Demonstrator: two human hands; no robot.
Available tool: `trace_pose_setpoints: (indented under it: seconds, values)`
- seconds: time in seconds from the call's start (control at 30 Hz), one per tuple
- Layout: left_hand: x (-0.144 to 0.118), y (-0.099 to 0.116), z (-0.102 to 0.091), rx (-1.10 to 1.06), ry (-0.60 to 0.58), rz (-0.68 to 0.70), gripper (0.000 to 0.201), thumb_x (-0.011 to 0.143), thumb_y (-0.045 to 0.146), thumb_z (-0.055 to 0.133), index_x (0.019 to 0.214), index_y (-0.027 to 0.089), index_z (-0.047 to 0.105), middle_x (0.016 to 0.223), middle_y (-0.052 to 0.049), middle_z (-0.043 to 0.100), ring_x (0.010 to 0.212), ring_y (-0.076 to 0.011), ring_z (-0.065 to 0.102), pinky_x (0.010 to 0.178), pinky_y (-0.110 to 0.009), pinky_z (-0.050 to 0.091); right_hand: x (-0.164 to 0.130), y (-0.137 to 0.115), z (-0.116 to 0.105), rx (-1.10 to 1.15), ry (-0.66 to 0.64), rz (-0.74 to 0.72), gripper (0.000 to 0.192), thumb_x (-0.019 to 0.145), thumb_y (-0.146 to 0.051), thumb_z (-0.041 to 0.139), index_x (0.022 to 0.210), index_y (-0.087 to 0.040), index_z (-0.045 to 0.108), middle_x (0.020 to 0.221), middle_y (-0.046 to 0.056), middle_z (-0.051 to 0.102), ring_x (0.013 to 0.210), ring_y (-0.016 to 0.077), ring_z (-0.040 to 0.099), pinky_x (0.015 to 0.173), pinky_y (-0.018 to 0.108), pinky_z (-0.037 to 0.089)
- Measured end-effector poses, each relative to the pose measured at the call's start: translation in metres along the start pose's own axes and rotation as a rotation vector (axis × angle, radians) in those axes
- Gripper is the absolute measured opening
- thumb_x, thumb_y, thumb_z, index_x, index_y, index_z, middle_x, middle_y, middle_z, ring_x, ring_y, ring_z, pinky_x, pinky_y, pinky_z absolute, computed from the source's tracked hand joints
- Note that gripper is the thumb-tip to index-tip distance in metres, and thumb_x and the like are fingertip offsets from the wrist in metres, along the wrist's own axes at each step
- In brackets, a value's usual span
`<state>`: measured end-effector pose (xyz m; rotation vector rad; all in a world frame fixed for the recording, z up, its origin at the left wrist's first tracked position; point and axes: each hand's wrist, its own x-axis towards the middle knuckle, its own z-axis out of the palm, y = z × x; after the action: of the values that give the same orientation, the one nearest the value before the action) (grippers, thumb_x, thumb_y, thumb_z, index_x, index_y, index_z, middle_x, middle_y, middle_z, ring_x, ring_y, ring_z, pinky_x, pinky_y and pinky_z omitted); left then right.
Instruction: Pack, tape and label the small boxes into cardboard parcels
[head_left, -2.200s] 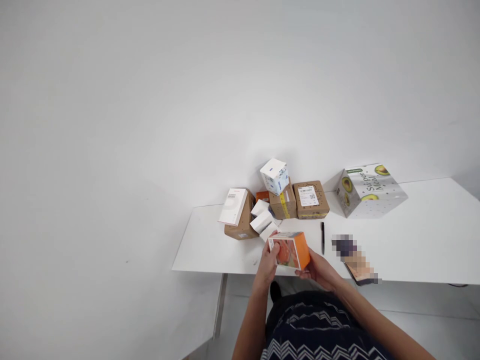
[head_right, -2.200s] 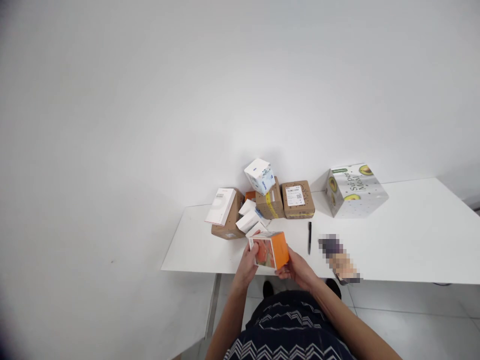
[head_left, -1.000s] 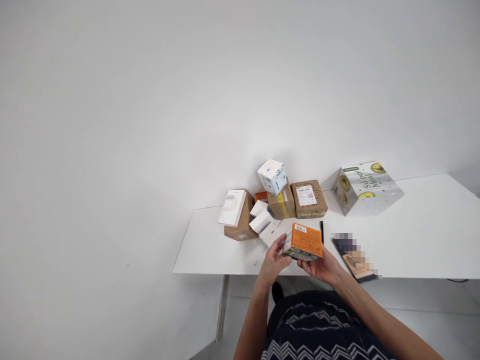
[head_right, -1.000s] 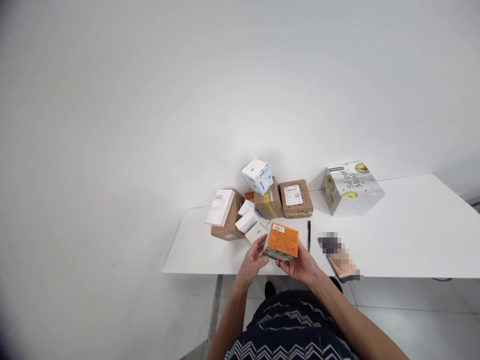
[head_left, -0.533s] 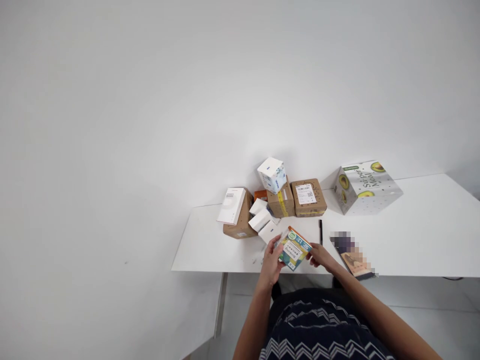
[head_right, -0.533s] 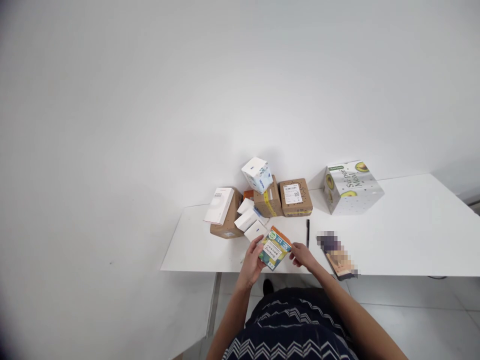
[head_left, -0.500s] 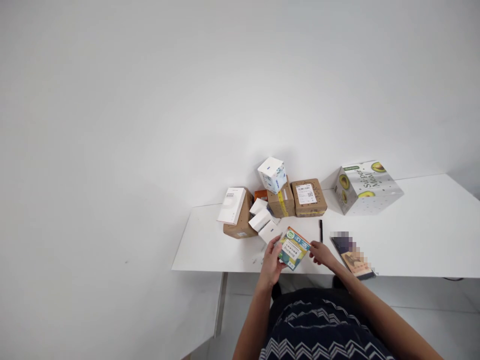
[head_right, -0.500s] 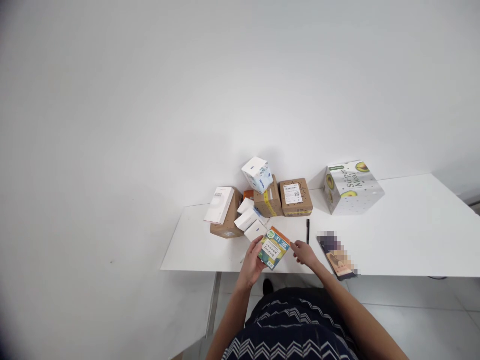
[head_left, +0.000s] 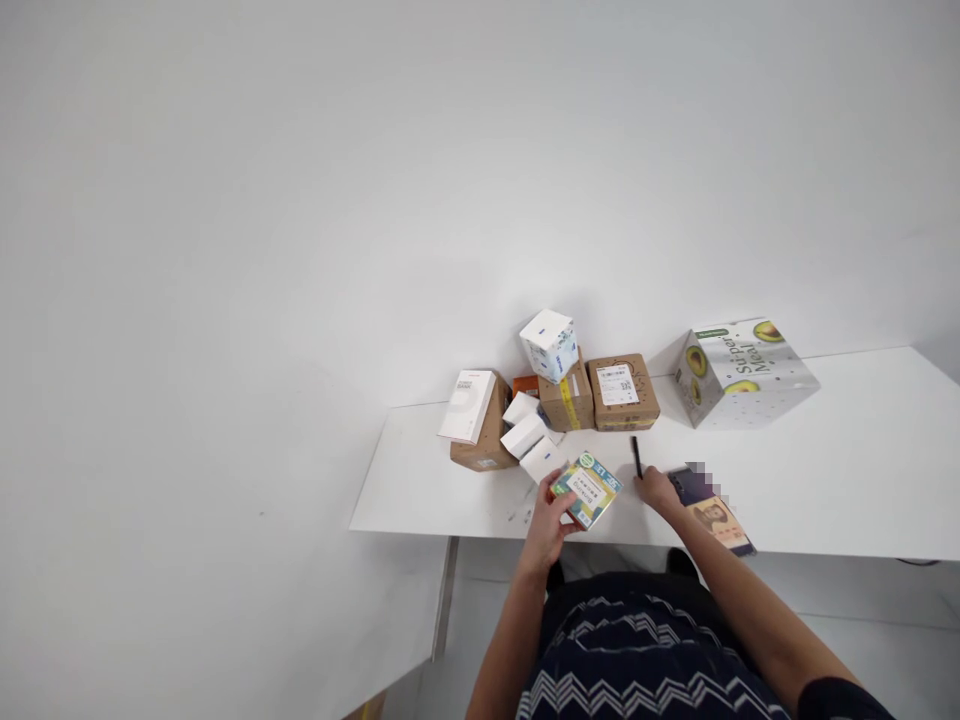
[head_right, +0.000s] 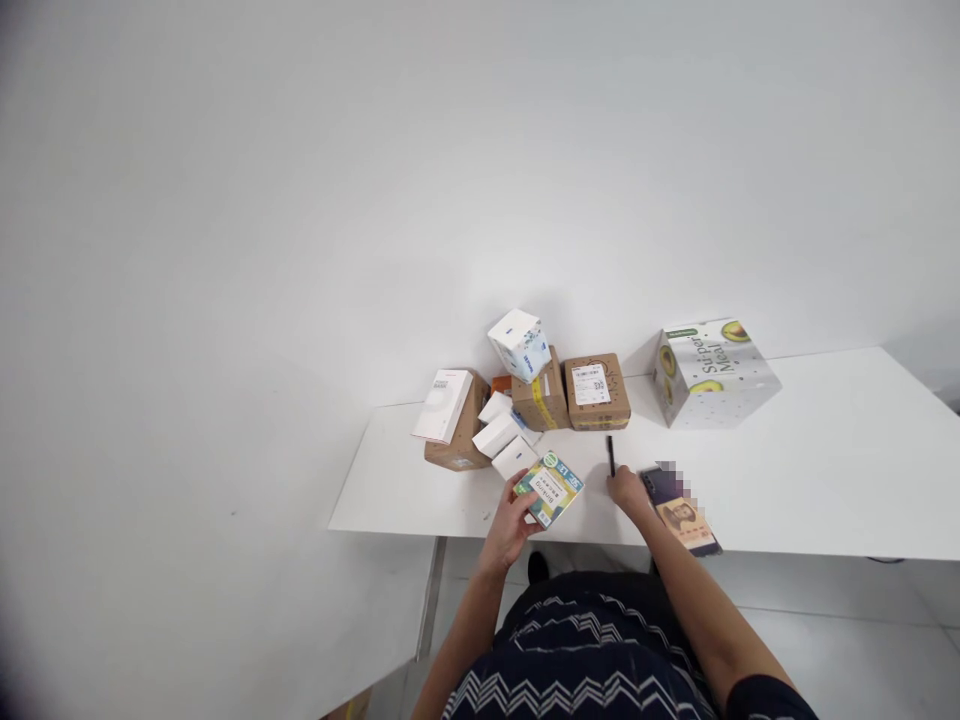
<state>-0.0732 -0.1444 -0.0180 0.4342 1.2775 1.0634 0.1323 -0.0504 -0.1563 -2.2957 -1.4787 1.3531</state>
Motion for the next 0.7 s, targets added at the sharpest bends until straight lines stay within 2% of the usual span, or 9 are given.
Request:
trace_pose_setpoints:
  seconds: [0.03,0.13,0.2,0.27,0.33,0.53,0.7]
  values:
    - [0.001,-0.001,0.000,0.098,0.040,0.052,0.068,0.066,0.031,0.069,0.127,0.025,0.039,0.114,-0.008,0.058,0.095,-0.0225,0.061,0.081,-0.041,0.052,-0.001,0.001,0.001,0.054,-0.027,0.003,0.009,0.075,-0.019,0.053,0.075,-0.012,0.059,0.072,0.020,0.067,0.079,0.0293,0.067,0.066,0.034,0.048]
    - [0.005,-0.008,0.000,0.470,0.162,0.254,0.079,0.063,0.027,0.070,0.134,0.022,0.035,0.129,-0.011,0.051,0.116,-0.0245,0.052,0.098,-0.038,0.041,-0.011,0.006,0.004,0.266,-0.097,0.005,0.020,0.075,-0.024,0.050,0.056,-0.018,0.050,0.044,0.006,0.055,0.046,0.0184,0.058,0.045,0.026,0.042]
    - [0.010,-0.014,0.001,0.753,0.233,0.353,0.081,0.062,0.027,0.070,0.135,0.022,0.035,0.136,-0.010,0.046,0.125,-0.0260,0.043,0.105,-0.038,0.034,-0.022,0.009,0.005,0.434,-0.107,-0.006,0.022,0.075,-0.028,0.048,0.055,-0.020,0.045,0.042,0.001,0.052,0.038,0.0125,0.050,0.040,0.023,0.038]
    - [0.016,-0.020,0.003,0.985,0.284,0.379,0.081,0.064,0.030,0.069,0.136,0.022,0.035,0.137,-0.009,0.046,0.127,-0.0277,0.041,0.106,-0.040,0.031,-0.033,0.011,0.003,0.596,-0.092,-0.020,0.017,0.072,-0.030,0.049,0.058,-0.021,0.045,0.048,0.000,0.055,0.037,0.0100,0.047,0.039,0.022,0.038]
    - [0.024,-0.026,0.008,1.124,0.296,0.378,0.081,0.066,0.034,0.069,0.137,0.022,0.034,0.135,-0.009,0.048,0.125,-0.0288,0.041,0.104,-0.042,0.031,-0.043,0.011,-0.001,0.733,-0.059,-0.037,0.013,0.068,-0.030,0.052,0.062,-0.020,0.045,0.054,0.001,0.058,0.040,0.0097,0.049,0.040,0.022,0.039]
    - [0.045,-0.047,0.021,1.250,0.241,0.373,0.076,0.072,0.041,0.064,0.137,0.018,0.033,0.132,-0.013,0.049,0.124,-0.0291,0.042,0.104,-0.041,0.032,-0.062,-0.007,-0.015,1.031,0.021,-0.165,0.015,0.065,-0.031,0.057,0.068,-0.021,0.046,0.056,-0.001,0.058,0.046,0.0109,0.052,0.045,0.023,0.042]
    - [0.045,-0.069,0.012,1.218,0.141,0.419,0.069,0.073,0.038,0.065,0.134,0.018,0.039,0.130,-0.013,0.046,0.122,-0.0283,0.043,0.104,-0.041,0.034,-0.078,-0.023,-0.016,1.083,-0.032,-0.285,0.022,0.070,-0.037,0.060,0.083,-0.019,0.057,0.068,0.002,0.065,0.054,0.0131,0.057,0.053,0.026,0.046]
